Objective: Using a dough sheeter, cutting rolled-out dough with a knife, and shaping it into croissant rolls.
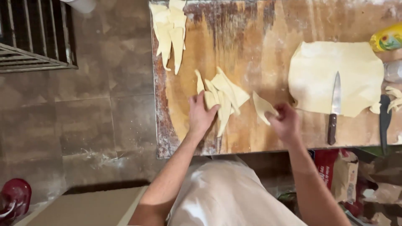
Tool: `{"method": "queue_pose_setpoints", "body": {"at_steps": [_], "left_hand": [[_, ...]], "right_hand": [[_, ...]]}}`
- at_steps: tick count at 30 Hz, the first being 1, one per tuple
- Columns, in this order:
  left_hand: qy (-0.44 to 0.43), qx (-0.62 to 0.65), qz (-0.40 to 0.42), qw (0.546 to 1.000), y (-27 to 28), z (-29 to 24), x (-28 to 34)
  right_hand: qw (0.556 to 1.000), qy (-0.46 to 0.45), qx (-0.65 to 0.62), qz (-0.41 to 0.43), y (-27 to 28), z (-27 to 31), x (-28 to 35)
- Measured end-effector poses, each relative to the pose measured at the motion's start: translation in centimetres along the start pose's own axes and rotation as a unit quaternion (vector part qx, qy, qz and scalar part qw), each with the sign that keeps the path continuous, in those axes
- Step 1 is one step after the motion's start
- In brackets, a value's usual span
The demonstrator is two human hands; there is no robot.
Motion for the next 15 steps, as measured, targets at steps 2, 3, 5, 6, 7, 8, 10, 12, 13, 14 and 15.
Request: {"method": "queue_pose_setpoints", "body": {"at_steps": [2, 3, 5, 6, 7, 8, 10, 12, 13, 14, 15], "left_hand": [[-0.042, -0.048, 0.032, 0.997, 1.3, -5.9, 2.2], [-0.087, -0.098, 0.058, 0.990, 1.9, -9.2, 2.6], [-0.098, -0.022, 0.093, 0.991, 3.2, -12.7, 4.4], [-0.106, 0.055, 0.132, 0.984, 3.7, -14.4, 5.6], [-0.100, 0.054, 0.122, 0.986, 4.2, -13.9, 5.6], [-0.024, 0.065, 0.132, 0.989, 4.5, -12.2, 5.4], [0.048, 0.077, 0.132, 0.987, 5.1, -8.4, 3.8], [0.127, 0.485, 0.082, 0.862, 5.4, -3.1, 2.0], [0.129, 0.485, 0.076, 0.861, 8.3, -3.2, 0.5], [0.112, 0.532, 0.019, 0.839, 11.9, -3.1, -1.2], [0.094, 0.576, -0.034, 0.811, 15.5, -3.0, -2.9]], "right_hand": [[0.993, 0.012, -0.088, 0.078, -0.1, 3.7, 0.0], [0.971, 0.029, -0.178, 0.156, -1.1, 6.4, -0.4], [0.952, 0.042, -0.202, 0.225, -3.6, 8.6, -0.1], [0.929, 0.048, -0.222, 0.292, -5.4, 9.8, 0.6], [0.926, 0.050, -0.221, 0.302, -6.7, 11.0, 0.9], [0.899, 0.030, -0.280, 0.335, -8.3, 12.2, 1.4], [0.865, 0.018, -0.335, 0.372, -10.7, 13.7, 0.7], [0.848, 0.105, -0.352, 0.383, -11.8, 14.4, -0.4], [0.846, 0.104, -0.351, 0.388, -11.6, 17.0, -1.2], [0.808, 0.026, -0.437, 0.393, -11.7, 19.2, -2.2], [0.761, -0.054, -0.518, 0.388, -11.6, 21.2, -3.2]]}}
Point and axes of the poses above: each hand's wrist, its own x-axis away from the middle knuckle, its own y-axis out of the back of the hand, z = x × y, the point moved 8 cm from there along -x, towards the middle knuckle
